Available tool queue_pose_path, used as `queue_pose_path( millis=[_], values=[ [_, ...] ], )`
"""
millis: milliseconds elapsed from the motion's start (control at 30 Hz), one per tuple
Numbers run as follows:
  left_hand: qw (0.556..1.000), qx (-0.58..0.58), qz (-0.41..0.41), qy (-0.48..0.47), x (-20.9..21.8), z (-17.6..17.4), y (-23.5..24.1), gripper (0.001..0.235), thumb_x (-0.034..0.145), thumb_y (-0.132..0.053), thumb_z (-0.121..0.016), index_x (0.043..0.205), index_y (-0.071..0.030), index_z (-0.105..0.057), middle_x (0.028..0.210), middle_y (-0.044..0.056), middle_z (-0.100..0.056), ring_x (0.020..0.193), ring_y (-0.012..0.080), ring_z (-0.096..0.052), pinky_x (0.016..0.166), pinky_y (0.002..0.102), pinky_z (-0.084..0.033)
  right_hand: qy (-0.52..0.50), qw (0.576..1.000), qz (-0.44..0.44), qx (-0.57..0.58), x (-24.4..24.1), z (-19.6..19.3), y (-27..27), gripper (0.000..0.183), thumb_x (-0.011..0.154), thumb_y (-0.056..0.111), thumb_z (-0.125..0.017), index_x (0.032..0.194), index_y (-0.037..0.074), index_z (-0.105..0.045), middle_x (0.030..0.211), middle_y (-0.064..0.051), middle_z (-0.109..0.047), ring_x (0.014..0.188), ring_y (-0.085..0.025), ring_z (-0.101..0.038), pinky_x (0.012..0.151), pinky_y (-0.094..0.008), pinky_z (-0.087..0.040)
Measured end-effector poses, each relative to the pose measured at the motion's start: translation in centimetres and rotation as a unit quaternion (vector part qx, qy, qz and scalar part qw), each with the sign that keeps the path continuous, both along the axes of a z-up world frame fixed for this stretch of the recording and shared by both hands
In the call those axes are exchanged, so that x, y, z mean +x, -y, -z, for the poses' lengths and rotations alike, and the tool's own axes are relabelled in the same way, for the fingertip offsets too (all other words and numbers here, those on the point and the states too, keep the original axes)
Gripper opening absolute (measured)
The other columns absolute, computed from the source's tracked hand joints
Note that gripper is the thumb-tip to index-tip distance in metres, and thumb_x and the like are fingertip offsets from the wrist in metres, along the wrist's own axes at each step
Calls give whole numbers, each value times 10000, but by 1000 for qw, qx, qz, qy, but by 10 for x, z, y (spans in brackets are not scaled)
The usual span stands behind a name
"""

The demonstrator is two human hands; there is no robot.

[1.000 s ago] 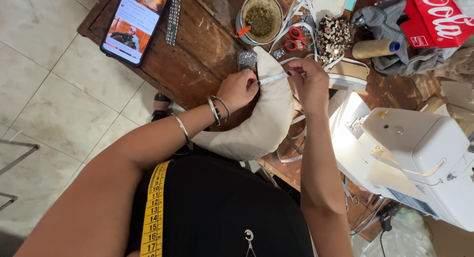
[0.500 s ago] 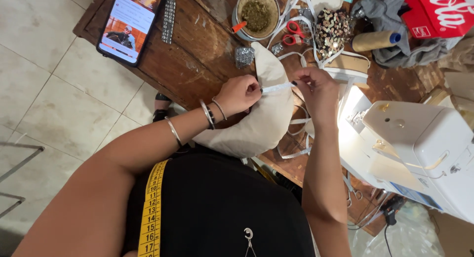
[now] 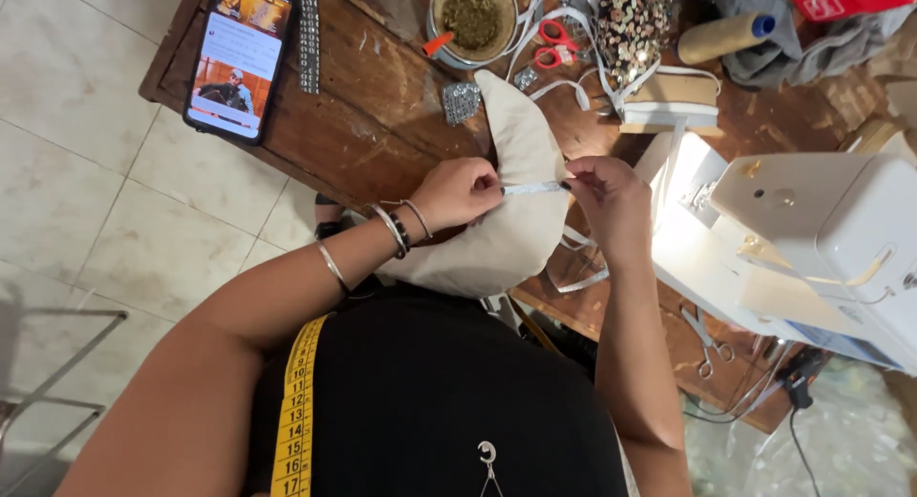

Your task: Stuffing a crescent-shaped pillow and attaching lace trim to the edge

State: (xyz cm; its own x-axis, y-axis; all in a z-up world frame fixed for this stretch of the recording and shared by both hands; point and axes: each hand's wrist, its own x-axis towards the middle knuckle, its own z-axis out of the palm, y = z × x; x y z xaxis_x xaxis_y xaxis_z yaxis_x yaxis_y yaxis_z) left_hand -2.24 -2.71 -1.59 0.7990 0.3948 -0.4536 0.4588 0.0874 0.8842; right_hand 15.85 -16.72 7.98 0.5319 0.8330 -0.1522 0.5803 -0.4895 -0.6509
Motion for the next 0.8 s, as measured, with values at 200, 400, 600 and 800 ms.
queue_pose_path(
  millis=[200, 400, 600, 800],
  values=[
    [999, 34, 39, 8, -3, -4, -1, 292, 849, -375, -684, 948, -104, -728, 734, 74, -716, 575, 200, -733, 630, 329, -593, 9, 999, 15, 28, -9, 2, 28, 175, 877, 5, -819, 1031, 73, -769, 872, -118, -684, 817, -288, -729, 699, -369, -604],
    [990, 50, 134, 14, -18, -10, 1, 307, 838, -414, -711, 932, -123, -742, 721, 62, -716, 649, 219, -745, 646, 349, -579, -25, 998, 58, 19, -29, -2, 66, 205, 833, 81, -878, 1006, 60, -770, 806, -129, -677, 747, -268, -701, 652, -358, -583],
    [980, 60, 185, 33, -23, -12, 0, 304, 862, -384, -700, 930, -92, -750, 735, 90, -728, 700, 272, -743, 655, 384, -573, -50, 995, 76, -43, -50, -10, 88, 144, 839, 127, -859, 966, 113, -791, 748, -119, -687, 716, -281, -705, 636, -363, -577],
    [971, 56, 230, 23, -25, -15, -5, 287, 853, -387, -693, 922, -112, -735, 696, 49, -720, 697, 240, -738, 663, 363, -567, -97, 990, 81, -69, -68, -7, 100, 167, 842, 186, -844, 988, 129, -788, 796, -143, -715, 761, -311, -717, 692, -403, -569]
  ],
)
